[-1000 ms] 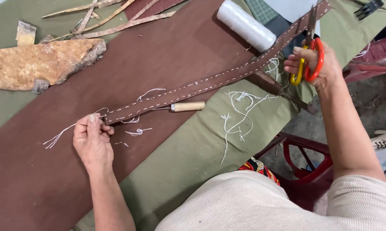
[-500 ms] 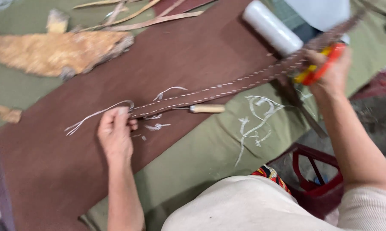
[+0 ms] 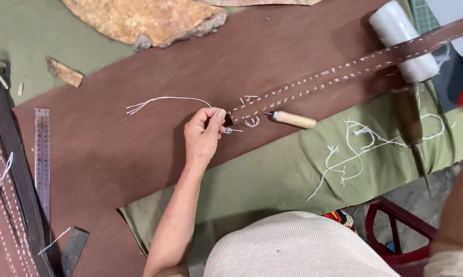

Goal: Hand-stitching a leather belt using an awl and thread on a workbench.

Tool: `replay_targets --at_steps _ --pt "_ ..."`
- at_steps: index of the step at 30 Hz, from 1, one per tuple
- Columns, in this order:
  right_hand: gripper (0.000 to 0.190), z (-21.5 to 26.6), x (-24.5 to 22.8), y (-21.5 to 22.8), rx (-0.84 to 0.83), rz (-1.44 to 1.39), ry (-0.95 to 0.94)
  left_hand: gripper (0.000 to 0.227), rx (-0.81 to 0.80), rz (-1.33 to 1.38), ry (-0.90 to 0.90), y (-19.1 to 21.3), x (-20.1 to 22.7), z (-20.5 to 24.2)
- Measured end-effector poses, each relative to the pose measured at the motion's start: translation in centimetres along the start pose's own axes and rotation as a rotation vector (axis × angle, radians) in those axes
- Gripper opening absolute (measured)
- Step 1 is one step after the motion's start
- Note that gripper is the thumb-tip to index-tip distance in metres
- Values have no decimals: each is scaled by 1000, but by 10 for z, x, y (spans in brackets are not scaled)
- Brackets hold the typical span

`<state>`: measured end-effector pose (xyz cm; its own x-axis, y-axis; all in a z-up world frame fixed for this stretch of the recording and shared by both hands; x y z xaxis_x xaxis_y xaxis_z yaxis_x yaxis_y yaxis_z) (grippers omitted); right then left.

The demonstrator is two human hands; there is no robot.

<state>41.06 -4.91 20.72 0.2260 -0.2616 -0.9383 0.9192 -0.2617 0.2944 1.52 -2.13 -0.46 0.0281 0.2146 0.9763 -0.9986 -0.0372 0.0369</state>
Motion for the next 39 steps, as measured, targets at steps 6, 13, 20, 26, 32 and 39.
replay_targets --at_steps 6,13,20,26,32,39 --pt "43 71 97 -93 -281 189 -145 11 -36 -24 -25 -1 3 3" --pt "75 128 149 -199 -682 -839 -391 13 -48 10 -19 6 4 3" --pt "68 130 151 -211 -664 -795 -587 13 -86 -16 -7 8 4 3" --pt "63 125 166 -210 -647 -798 -610 10 -150 -118 -29 18 12 5" --pt "64 122 182 -200 -639 -797 -688 6 -233 -588 -162 57 60 23" --pt "68 123 183 -193 -683 -830 -565 10 -74 -818 -171 162 55 40"
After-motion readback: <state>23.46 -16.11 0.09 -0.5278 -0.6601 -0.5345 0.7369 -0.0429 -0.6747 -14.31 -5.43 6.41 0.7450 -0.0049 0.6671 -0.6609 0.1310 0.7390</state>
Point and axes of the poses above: each hand's wrist, its own z-axis away from the middle knuckle, its own y-axis out of the back of the hand, x = y × z, the point moved 3 cm from there along -z, towards the middle knuckle
